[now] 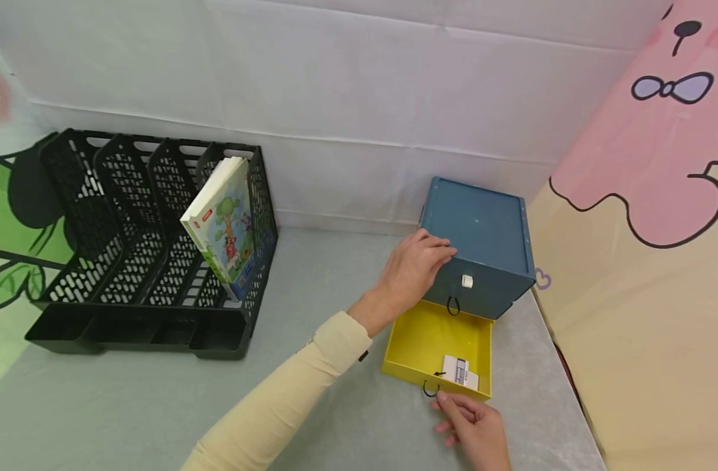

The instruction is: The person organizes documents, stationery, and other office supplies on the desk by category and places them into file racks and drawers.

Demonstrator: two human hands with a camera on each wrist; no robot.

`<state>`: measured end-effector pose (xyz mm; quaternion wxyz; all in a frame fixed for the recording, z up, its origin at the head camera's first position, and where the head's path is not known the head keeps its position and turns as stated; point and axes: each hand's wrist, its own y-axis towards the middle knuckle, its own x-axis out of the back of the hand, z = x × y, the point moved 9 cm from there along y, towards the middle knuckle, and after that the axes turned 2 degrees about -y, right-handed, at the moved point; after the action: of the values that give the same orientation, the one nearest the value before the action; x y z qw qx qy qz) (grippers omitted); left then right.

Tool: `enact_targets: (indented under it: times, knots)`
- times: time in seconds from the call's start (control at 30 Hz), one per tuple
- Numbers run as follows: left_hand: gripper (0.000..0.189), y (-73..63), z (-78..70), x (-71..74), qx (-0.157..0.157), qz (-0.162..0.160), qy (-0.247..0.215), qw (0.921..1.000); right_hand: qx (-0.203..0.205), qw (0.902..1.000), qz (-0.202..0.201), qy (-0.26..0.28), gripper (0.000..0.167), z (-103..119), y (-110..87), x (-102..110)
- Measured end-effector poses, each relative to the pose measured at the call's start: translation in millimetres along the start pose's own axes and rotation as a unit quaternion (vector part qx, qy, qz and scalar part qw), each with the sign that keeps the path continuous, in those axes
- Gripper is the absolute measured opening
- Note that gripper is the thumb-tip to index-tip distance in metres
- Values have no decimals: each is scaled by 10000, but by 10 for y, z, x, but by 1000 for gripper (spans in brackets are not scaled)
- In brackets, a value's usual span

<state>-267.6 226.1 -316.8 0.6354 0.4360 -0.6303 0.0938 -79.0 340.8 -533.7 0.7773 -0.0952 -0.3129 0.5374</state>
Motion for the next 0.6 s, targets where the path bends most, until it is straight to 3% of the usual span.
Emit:
enact_targets:
  times: [0.3, 0.6]
  knots:
    - [29, -7, 7, 0, 3, -5, -29, 10000, -48, 9999, 76, -76, 52, 9, 83, -96]
    - [28, -11, 8, 5, 21, -57, -54, 10000, -133, 9997, 131, -179, 44, -12, 96, -92]
